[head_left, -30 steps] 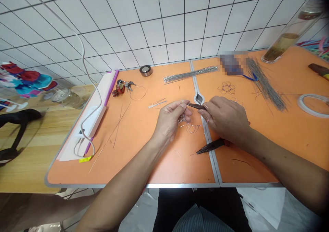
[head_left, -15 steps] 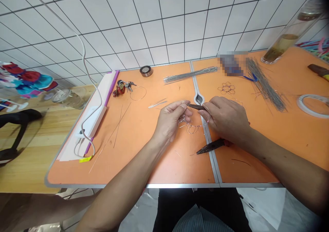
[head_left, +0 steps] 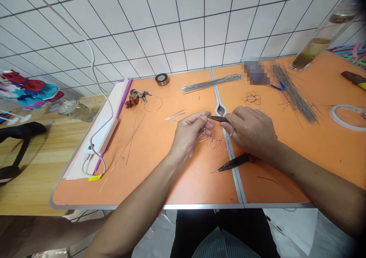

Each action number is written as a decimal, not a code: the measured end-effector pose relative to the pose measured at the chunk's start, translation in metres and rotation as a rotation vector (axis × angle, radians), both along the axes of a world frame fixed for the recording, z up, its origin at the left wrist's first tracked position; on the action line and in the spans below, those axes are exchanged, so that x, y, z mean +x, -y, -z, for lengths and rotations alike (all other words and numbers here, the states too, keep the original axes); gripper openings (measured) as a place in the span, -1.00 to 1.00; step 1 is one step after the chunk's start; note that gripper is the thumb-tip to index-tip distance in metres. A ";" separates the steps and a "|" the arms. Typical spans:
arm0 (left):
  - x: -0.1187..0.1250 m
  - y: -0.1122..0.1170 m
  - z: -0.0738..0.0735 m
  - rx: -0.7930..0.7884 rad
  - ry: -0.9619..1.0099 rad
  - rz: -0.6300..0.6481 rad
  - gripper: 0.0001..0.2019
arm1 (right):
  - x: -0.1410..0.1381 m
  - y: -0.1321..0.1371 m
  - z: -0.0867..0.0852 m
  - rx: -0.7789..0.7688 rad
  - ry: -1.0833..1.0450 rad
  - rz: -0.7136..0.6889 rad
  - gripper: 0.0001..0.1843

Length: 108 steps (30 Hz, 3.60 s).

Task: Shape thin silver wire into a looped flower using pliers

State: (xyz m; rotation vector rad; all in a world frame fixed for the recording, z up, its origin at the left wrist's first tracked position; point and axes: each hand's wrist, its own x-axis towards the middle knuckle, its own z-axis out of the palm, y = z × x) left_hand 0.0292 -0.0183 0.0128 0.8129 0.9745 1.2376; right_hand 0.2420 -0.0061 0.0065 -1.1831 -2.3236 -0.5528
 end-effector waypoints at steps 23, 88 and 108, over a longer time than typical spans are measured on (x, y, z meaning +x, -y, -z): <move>0.001 0.001 0.002 0.038 -0.032 0.019 -0.74 | 0.002 0.001 0.002 -0.081 0.008 0.012 -0.47; 0.000 0.000 0.008 0.047 -0.109 0.237 -0.79 | 0.003 -0.002 -0.017 -1.032 -0.973 -0.116 -0.75; -0.004 -0.004 0.012 0.093 -0.239 0.275 -0.70 | 0.004 -0.001 -0.021 -1.105 -0.955 -0.087 -0.74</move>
